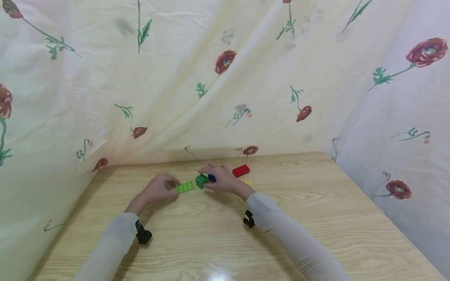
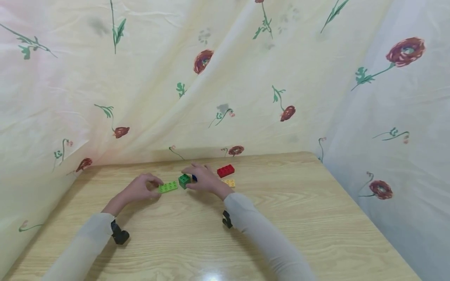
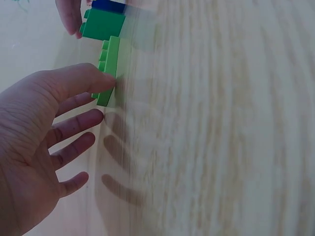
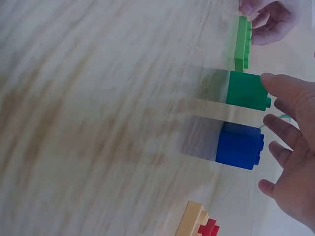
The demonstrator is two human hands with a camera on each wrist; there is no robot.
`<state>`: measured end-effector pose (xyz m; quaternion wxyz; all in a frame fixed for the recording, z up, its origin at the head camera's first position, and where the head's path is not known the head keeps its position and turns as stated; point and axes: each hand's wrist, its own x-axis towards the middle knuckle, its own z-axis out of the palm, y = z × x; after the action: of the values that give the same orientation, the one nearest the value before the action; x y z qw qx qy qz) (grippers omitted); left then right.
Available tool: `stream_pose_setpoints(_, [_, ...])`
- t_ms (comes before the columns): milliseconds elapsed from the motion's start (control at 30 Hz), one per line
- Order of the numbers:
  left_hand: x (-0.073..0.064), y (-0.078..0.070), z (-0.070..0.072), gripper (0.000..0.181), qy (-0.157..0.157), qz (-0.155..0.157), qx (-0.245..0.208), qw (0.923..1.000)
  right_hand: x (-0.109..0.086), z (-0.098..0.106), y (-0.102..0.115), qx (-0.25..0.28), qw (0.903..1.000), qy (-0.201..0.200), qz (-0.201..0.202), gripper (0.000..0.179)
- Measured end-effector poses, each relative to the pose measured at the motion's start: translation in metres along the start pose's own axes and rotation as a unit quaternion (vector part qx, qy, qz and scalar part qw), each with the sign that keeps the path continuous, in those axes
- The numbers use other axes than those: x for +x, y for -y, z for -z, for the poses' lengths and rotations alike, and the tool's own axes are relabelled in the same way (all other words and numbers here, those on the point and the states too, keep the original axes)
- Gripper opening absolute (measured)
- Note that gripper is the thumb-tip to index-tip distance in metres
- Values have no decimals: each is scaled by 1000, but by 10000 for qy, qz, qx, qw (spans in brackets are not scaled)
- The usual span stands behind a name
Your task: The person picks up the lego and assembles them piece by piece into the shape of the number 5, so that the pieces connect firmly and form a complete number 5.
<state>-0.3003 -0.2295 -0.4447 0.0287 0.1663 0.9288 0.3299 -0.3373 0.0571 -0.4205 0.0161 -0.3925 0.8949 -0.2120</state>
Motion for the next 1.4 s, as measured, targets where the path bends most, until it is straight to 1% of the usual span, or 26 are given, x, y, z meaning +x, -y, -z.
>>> stream_pose_setpoints(200, [-2, -4, -5, 31, 34, -186, 111, 9998, 1, 0, 0, -117, 9999, -1, 106, 49])
stream_pose_setpoints(300, [-3, -6, -7, 30, 59, -260, 132, 9996, 0, 0, 2, -155, 9998, -23, 91, 47])
stream_pose_setpoints(433, [-5, -10, -10, 31, 184, -302, -7, 9994, 1, 1, 4, -180, 9998, -19, 0, 46])
stream_pose_setpoints(567, [-6, -16, -14, 31, 263, -549, -54, 9981, 1, 1, 3, -176, 9998, -40, -61, 45])
stream_pose_setpoints(667, [-5, -20, -19, 30, 233, -777, 124, 9966, 1, 1, 3, -249, 9996, -77, -99, 44])
stream_pose_setpoints(800, [-4, -27, -25, 31, 180, -947, 416, 9945, 2, 1, 4, -330, 9993, -89, -164, 41])
stream_pose_setpoints(1033, [-1, -39, -36, 30, 148, -1097, 637, 9918, 4, 2, 7, -151, 9993, -9, -335, 39])
stream_pose_setpoints(1233, [3, -45, -43, 29, 22, -1283, 851, 9881, 6, 3, 9, -326, 9988, -33, -359, 36])
stream_pose_setpoints(1400, [5, -51, -46, 28, -26, -1305, 898, 9874, 6, 3, 11, -465, 9985, -79, -267, 33])
